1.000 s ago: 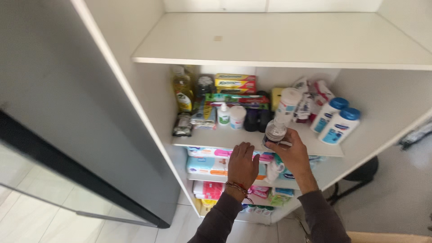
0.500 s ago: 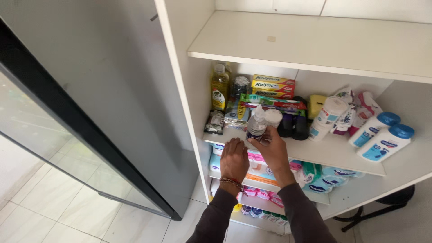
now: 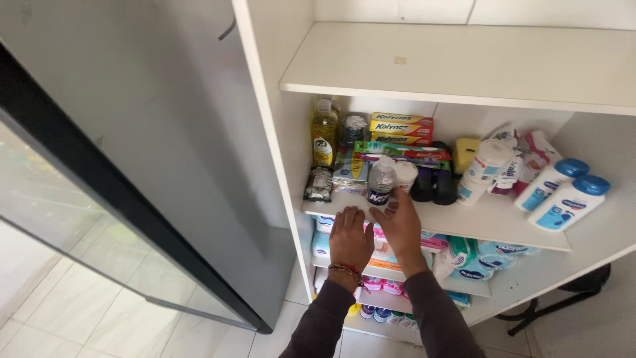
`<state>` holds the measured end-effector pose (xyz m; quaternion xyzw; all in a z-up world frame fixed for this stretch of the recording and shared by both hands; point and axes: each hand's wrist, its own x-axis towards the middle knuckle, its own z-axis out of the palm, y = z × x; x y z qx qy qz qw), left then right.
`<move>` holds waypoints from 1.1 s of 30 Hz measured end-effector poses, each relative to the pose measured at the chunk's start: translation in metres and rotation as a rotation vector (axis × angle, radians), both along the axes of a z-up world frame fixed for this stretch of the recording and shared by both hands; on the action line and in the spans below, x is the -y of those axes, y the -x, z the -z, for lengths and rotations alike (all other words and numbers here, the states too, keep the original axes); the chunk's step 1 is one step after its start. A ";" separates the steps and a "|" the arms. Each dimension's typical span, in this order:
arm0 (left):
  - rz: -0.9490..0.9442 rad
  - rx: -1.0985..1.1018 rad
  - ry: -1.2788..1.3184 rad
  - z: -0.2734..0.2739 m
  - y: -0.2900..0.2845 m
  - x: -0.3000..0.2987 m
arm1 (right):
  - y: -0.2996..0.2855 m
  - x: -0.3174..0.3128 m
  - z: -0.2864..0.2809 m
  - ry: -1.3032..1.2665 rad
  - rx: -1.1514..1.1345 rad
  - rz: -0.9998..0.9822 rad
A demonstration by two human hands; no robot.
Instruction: The person transfers various items, including small packages, bottles, and boxed goods, from a cardboard box on the floor to a white shelf, organizing them in different sections.
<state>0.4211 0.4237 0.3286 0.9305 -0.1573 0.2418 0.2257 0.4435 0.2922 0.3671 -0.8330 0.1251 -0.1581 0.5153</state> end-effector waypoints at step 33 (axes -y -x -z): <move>1.600 -1.026 -0.542 0.221 0.373 0.145 | 0.643 0.106 0.292 -0.744 -0.223 0.904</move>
